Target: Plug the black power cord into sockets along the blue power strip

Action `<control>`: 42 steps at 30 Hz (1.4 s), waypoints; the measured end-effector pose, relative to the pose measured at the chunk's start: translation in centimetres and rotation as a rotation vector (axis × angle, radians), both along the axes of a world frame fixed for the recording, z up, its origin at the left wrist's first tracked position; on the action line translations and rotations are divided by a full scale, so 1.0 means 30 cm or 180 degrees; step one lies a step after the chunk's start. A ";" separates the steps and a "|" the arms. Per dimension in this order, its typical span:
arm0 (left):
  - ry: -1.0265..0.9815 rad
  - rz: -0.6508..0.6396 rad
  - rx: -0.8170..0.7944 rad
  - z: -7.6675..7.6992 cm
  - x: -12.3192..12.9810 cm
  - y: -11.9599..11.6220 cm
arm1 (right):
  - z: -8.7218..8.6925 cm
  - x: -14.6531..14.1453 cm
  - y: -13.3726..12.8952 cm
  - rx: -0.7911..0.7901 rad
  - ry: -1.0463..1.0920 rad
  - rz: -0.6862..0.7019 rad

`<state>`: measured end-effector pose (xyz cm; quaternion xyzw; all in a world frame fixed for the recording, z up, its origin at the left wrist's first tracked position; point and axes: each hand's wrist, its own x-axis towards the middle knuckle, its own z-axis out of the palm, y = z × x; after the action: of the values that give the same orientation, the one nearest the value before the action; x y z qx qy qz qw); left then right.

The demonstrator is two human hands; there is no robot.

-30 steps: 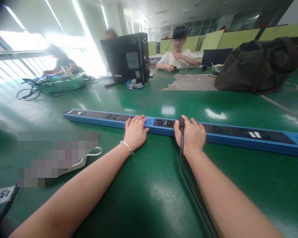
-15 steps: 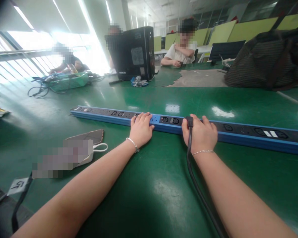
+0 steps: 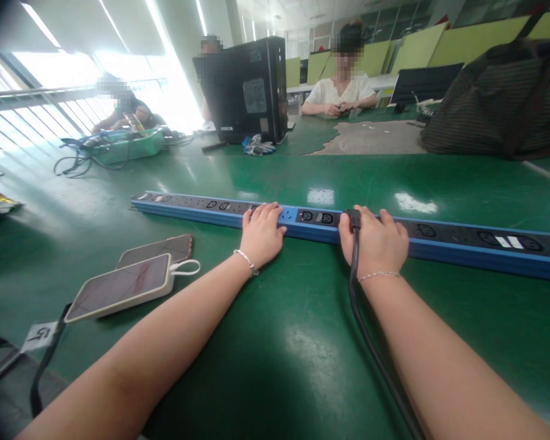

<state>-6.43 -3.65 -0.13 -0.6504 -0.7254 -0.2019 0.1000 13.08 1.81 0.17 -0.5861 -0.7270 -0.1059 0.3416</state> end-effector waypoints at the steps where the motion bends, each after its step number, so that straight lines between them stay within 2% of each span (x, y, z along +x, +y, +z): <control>1: 0.0001 -0.0012 0.0007 -0.001 0.000 0.001 | -0.001 0.002 0.000 0.0035 -0.0019 0.0009; 6: -0.0037 -0.0024 0.0030 -0.003 0.001 0.002 | -0.017 0.024 0.011 0.0274 -0.0295 0.0195; 9: -0.0046 -0.0030 0.0098 -0.005 0.001 0.003 | -0.019 0.029 0.015 0.0252 -0.0414 0.0240; 14: -0.0055 -0.0059 0.0156 -0.006 -0.003 0.003 | -0.020 0.017 0.014 0.0048 -0.0178 0.0092; 21: -0.0096 -0.0094 0.0186 -0.006 -0.002 0.002 | -0.027 0.015 0.018 0.0079 0.0007 0.0120; 28: -0.0118 -0.0117 0.0241 -0.013 -0.009 0.006 | -0.009 0.012 0.005 -0.0078 -0.0003 0.0112; 34: -0.0092 -0.0109 0.0245 -0.014 -0.012 0.006 | 0.029 -0.004 -0.005 -0.0368 -0.0157 -0.0101; 37: -0.0063 -0.0092 0.0222 -0.011 -0.011 0.004 | 0.044 -0.007 -0.004 -0.0482 -0.0236 -0.0033; 42: -0.0043 -0.0080 0.0167 -0.004 -0.009 0.002 | 0.026 0.005 -0.003 -0.0254 -0.0201 0.0062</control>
<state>-6.71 -3.58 -0.25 -0.6553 -0.7123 -0.2265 0.1096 13.24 1.72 0.94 -0.5885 -0.7468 -0.0919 0.2958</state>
